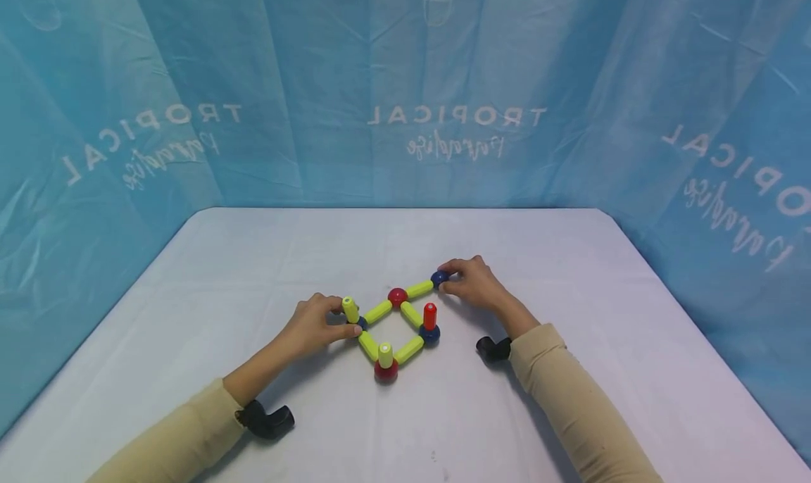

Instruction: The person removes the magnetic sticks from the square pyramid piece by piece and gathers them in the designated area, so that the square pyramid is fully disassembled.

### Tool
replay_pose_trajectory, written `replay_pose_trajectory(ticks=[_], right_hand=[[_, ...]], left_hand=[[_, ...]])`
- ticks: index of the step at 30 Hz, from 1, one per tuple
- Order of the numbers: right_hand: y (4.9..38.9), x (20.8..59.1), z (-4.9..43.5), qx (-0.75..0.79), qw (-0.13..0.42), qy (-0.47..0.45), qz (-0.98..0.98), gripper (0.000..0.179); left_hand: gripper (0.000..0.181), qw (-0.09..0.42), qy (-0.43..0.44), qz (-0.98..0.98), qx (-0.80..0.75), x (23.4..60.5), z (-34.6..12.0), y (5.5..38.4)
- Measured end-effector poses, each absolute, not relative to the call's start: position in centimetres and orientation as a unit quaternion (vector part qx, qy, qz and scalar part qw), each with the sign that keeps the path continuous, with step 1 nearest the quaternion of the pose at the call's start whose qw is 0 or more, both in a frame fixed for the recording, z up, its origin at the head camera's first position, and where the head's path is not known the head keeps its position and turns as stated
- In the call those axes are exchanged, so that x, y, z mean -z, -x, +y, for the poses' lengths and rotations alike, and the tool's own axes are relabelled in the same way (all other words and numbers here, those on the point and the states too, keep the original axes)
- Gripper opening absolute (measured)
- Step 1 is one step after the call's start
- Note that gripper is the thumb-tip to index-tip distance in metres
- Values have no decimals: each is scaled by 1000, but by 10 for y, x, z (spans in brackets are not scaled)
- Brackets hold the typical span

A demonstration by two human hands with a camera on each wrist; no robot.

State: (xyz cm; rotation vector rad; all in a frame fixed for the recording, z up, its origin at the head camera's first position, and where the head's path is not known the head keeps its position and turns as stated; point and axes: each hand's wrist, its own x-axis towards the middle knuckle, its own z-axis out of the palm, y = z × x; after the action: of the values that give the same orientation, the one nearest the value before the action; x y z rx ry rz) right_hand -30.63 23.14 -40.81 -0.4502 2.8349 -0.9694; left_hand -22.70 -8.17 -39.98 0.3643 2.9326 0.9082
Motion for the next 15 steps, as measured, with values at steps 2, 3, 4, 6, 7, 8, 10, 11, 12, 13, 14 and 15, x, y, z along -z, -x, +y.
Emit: replay_pose_trajectory(ticks=[2,3,4,6,7,8,10,11,12,13,14,15], right_hand=[[304,408,230,317,58,148,935,42],[303,408,229,317,58,147,935,42],[301,407,228,315,56,147,936,42],[298,406,225,313,52,153,936,41],[296,406,223,311,50,155,936,41],[295,405,221,310,47,158,936,40],[292,405,216,305,45,165,937,38],[290,405,214,304,44,167,937,38],[289,405,211,303,44,169,937,37],[288,405,209,301,44,171,937,37],[287,405,207,300,43,173,937,37],[287,406,205,297,42,176,938,37]], left_hand=[[22,28,-112,949,-292,400,-85,228],[21,29,-111,949,-293,399,-88,229],[20,30,-113,948,-295,399,-91,230],[20,36,-108,947,-300,399,-99,234],[21,43,-103,946,-305,399,-103,237],[22,49,-98,944,-311,399,-108,240],[26,64,-95,937,-329,401,-118,247],[28,73,-94,933,-339,402,-123,250],[30,82,-96,928,-351,402,-128,254],[31,89,-102,922,-363,403,-133,258],[32,95,-108,916,-375,404,-137,262],[33,100,-118,910,-385,404,-140,265]])
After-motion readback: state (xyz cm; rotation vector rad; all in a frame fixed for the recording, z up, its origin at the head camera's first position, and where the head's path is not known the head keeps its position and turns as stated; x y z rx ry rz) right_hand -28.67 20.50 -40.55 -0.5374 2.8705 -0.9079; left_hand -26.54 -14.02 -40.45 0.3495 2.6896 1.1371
